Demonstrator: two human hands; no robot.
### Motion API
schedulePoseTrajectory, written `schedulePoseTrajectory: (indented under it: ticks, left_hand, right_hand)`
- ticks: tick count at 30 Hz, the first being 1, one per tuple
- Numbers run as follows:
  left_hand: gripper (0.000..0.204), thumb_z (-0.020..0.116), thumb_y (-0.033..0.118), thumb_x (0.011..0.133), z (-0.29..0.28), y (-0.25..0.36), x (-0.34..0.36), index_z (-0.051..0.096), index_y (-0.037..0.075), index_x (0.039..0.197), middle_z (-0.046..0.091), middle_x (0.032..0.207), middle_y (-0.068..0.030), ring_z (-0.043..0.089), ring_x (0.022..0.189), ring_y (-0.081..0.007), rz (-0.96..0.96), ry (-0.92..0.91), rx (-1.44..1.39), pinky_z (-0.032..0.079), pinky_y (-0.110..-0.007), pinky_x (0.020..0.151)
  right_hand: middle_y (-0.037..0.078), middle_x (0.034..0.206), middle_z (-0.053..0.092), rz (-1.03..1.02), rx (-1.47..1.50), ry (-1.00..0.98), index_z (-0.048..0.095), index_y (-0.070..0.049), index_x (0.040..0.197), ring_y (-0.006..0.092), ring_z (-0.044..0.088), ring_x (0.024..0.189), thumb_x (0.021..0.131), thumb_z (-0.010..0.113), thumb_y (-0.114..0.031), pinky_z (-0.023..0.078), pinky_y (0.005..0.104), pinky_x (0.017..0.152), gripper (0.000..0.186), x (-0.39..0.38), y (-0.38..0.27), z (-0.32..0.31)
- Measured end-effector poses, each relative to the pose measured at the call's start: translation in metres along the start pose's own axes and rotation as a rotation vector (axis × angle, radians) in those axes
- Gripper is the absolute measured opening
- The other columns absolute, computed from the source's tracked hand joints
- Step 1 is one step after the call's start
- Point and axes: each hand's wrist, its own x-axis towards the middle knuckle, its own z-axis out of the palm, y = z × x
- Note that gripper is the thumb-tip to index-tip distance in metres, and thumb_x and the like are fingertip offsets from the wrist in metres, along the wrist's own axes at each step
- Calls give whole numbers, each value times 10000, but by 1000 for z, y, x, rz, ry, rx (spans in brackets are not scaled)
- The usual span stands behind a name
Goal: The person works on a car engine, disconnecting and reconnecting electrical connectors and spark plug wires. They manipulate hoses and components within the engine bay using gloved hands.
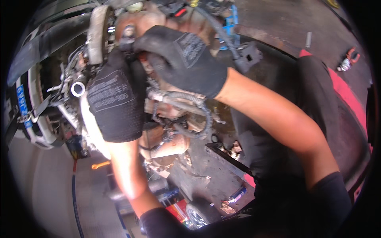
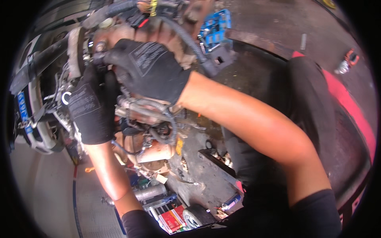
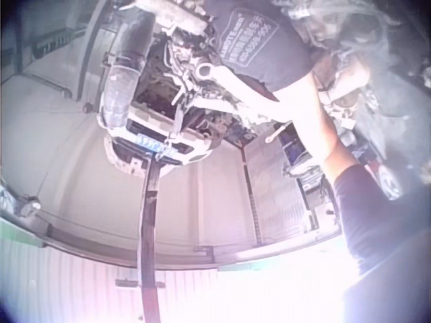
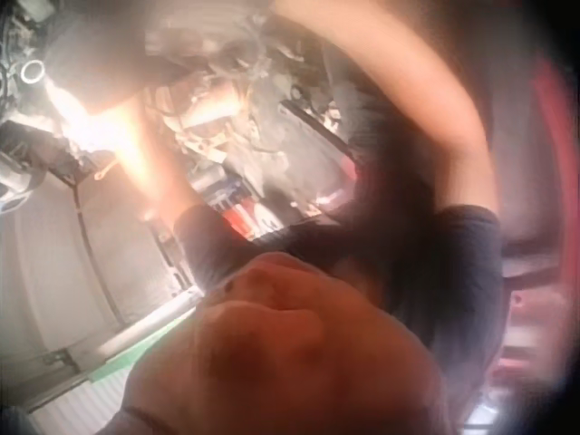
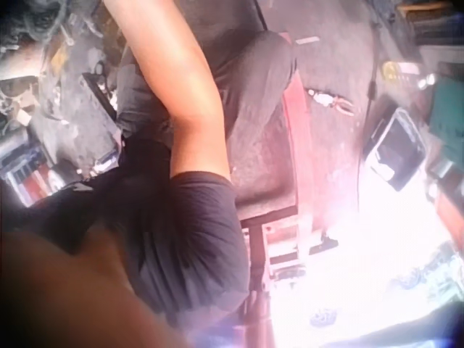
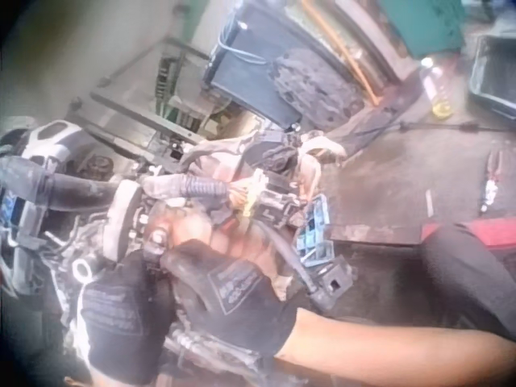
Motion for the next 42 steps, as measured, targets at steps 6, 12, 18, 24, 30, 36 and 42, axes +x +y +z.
schedulePoseTrajectory:
  ticks: [6,12,18,24,30,36,42]
  left_hand:
    - [338,574,249,990,-10,-25,-15,601,113,1299,696,989,-223,683,864,-412,-112,-184,246,524,-500,759]
    - [423,539,261,1003,24,-68,3,532,119,1401,689,1036,-233,673,921,-423,166,-21,183,514,-510,812]
    - [429,475,242,1019,15,-67,-15,520,93,1419,692,1077,-230,656,975,-438,-153,-294,246,504,-523,848]
    - [419,505,264,1019,20,-46,-14,538,73,1390,709,1109,-187,685,932,-409,9,18,122,543,-487,822]
    - [438,505,326,1006,-4,-42,-9,543,113,1388,667,1218,-185,627,1072,-423,-368,-403,300,490,-491,921]
    - [504,522,337,1025,19,-80,-24,504,31,1425,587,1359,-227,604,1174,-398,-122,-218,383,467,-469,998]
    - [477,548,334,1001,24,-40,-3,534,26,1365,607,1283,-228,613,1097,-398,-215,-155,314,478,-472,935]
  right_hand:
    - [146,899,631,132,153,149,665,-55,937,362,646,812,814,614,-110,526,460,714,144,-19,-17,30]
    - [146,930,619,195,55,34,645,-39,1036,324,641,875,889,628,-77,516,422,743,153,-49,-16,-23]
    - [109,1028,639,-135,-158,-652,660,-120,1091,290,670,796,853,680,-233,537,410,642,263,-61,-18,-150]
    - [185,1036,688,489,-1022,-830,655,-49,1208,359,682,937,863,654,-179,548,421,802,368,-112,83,-422]
    - [208,1120,701,868,-1153,-880,649,-134,1285,375,678,1044,918,525,-218,534,482,895,396,-183,179,-482]
    - [224,1128,695,852,-1380,-1066,622,-125,1304,410,673,1049,847,621,-286,543,488,891,485,-158,262,-457]
    - [246,1188,690,998,-1394,-1162,727,-19,1160,389,689,1091,898,576,-245,541,500,940,378,-176,314,-422]
